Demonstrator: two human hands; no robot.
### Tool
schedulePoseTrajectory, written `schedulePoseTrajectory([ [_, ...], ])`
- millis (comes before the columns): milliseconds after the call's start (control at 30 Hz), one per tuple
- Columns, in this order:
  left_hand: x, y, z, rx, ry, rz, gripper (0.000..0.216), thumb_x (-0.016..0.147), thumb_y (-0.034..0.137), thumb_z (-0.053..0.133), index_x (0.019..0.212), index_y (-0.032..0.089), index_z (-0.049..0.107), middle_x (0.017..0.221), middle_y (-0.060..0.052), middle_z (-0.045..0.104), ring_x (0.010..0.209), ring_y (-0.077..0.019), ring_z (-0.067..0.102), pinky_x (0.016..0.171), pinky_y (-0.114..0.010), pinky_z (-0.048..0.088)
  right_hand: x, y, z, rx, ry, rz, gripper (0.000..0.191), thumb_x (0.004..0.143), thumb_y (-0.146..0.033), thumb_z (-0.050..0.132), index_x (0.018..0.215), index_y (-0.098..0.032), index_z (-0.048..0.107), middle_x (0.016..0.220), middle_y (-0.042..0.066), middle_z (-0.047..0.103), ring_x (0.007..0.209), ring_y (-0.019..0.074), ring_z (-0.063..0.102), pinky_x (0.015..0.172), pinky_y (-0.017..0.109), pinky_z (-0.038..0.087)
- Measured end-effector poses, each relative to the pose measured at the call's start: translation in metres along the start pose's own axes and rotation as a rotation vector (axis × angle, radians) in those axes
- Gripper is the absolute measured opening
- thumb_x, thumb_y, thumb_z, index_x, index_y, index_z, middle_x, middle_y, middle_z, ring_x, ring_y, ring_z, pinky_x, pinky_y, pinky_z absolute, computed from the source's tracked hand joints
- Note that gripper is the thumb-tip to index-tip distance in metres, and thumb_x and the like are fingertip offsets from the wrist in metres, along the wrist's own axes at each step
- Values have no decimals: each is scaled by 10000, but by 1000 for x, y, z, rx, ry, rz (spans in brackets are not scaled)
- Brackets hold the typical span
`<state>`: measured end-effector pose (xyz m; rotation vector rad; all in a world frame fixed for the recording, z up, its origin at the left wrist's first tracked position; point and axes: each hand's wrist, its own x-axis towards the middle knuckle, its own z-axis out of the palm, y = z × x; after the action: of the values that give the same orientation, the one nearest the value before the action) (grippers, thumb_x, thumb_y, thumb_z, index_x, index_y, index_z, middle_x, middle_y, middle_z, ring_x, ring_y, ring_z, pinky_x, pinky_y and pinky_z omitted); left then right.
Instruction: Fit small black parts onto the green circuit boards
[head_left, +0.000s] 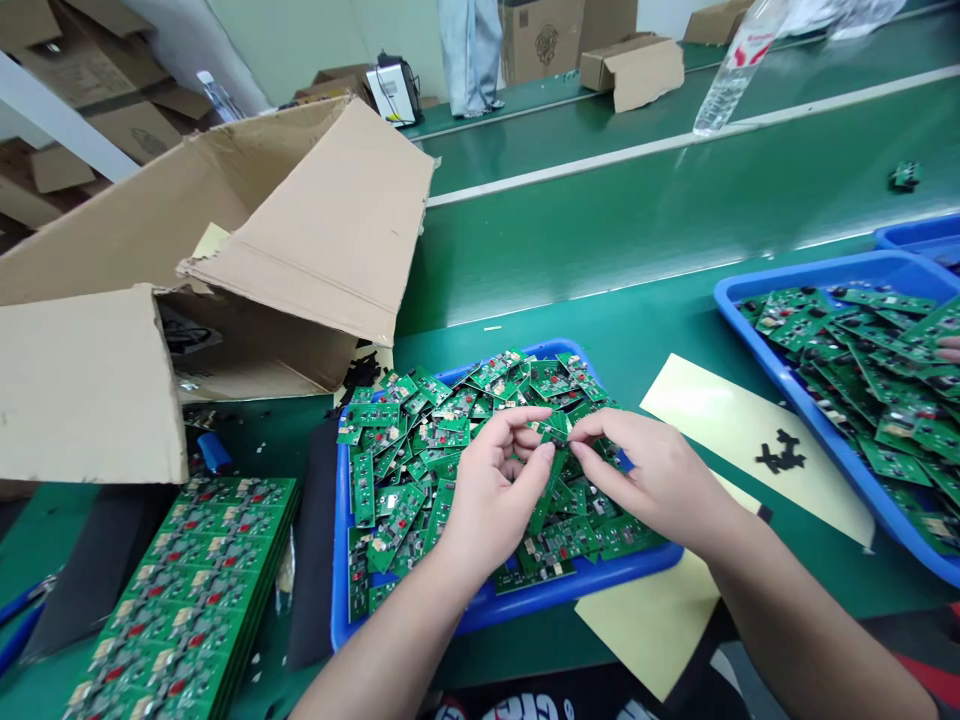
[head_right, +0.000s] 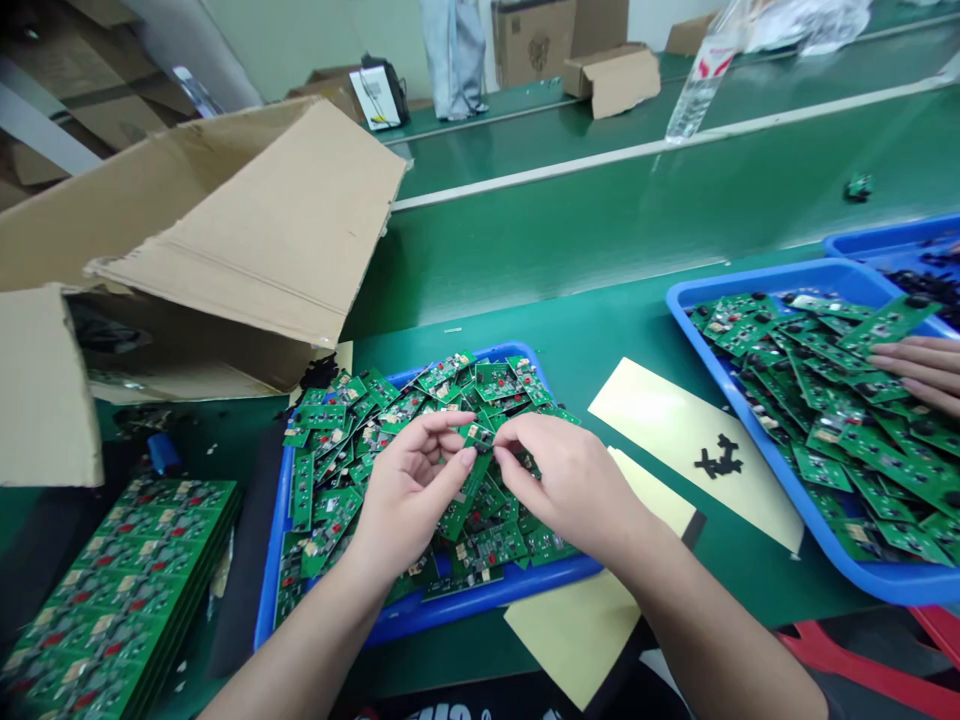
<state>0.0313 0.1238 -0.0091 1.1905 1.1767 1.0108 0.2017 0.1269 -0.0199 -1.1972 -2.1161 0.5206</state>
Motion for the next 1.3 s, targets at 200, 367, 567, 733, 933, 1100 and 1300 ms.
schedulePoseTrajectory([
  [200,0,4,-3,48,-105,-34,323,792,171,608,1115,163,611,721,26,511,611,-82,469,523,-179,384,0,2,0,29,18,-60,133,921,-151,456,854,-187,564,778,40,685,687,160,651,626,292,522],
  [367,2,9,-7,-4,-141,-122,354,776,197,645,1125,159,604,689,33,515,594,-84,463,521,-186,381,-1,2,6,31,121,-133,120,915,-123,490,900,-185,592,983,110,653,934,215,664,782,366,564],
  [567,-1,7,-7,43,-105,-9,358,808,180,617,1165,163,585,694,28,530,583,-76,489,510,-170,396,-4,2,9,208,228,7,581,922,-216,545,1454,-233,313,1358,172,479,974,211,668,858,414,572],
  [733,-3,-3,-7,285,76,367,375,822,139,609,1190,206,578,856,-22,673,738,-117,627,609,-199,505,-3,-2,6,481,118,264,208,901,-340,579,1010,-185,664,828,67,725,761,191,712,696,314,612],
  [933,-3,-4,-6,440,96,532,138,824,125,634,936,192,680,884,-44,741,773,-147,678,680,-254,556,1,-11,11,631,144,328,142,813,-320,667,869,-190,680,832,70,744,748,200,729,695,305,624],
  [1100,-2,1,-8,281,-13,468,96,791,136,681,866,192,703,943,-72,739,881,-180,689,751,-297,578,2,-11,10,703,163,316,92,793,-283,670,785,-197,637,757,48,725,693,183,718,647,270,617],
  [1300,1,4,-14,41,-91,166,358,661,269,835,976,174,694,926,-86,703,796,-175,659,624,-257,570,1,-9,8,769,78,272,39,790,-218,629,827,-206,624,794,42,720,737,181,715,670,271,609],
])
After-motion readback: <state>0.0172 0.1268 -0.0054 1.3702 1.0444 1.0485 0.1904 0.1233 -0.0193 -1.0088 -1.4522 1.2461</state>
